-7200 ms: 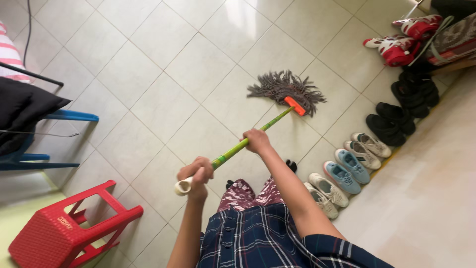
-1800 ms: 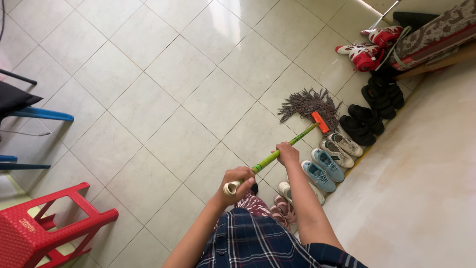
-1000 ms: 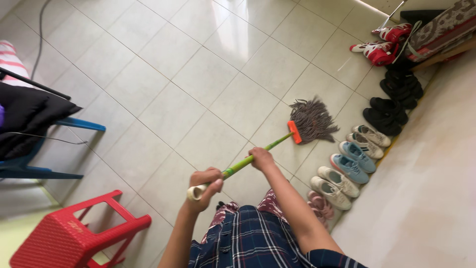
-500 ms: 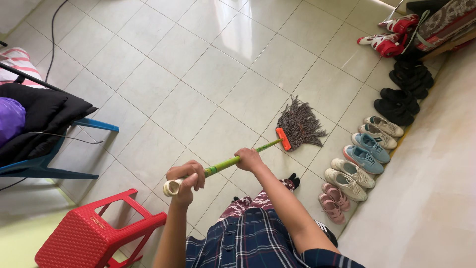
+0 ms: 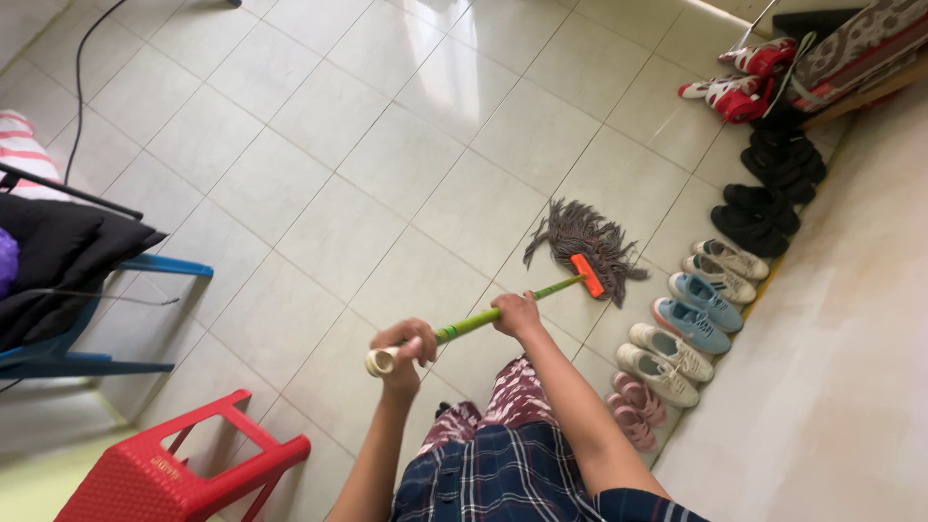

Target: The person mops a tiled floor using a string mop with a green handle. They move the mop back and forth across the floor, navigating around a red stool and a row of shoes lined up against the wall.

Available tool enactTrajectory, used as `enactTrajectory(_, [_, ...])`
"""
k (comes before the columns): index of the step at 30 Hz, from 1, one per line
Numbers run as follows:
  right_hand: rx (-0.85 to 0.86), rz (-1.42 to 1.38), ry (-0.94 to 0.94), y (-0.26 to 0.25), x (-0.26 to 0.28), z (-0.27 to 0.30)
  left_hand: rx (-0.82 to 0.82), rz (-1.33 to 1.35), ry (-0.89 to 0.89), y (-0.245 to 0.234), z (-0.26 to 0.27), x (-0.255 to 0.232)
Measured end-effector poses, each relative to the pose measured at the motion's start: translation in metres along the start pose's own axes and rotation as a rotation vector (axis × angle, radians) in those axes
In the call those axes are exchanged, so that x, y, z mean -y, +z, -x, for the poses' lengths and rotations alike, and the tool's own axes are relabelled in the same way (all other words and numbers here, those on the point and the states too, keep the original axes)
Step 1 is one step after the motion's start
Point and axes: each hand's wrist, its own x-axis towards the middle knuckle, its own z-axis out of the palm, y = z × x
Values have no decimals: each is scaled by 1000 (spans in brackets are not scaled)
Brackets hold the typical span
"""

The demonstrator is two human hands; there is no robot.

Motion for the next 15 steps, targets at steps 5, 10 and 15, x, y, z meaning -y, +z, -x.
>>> enactTrajectory(5, [168,235,63,-29,-94,-20,64,71,-131,61,-9,60])
enactTrajectory(10, [169,342,201,-71,-190,-31,252,-89,-226,139,-31,94])
enactTrajectory(15, [171,314,287,-99,-248,-24,417,-170,-125,199,-49,95])
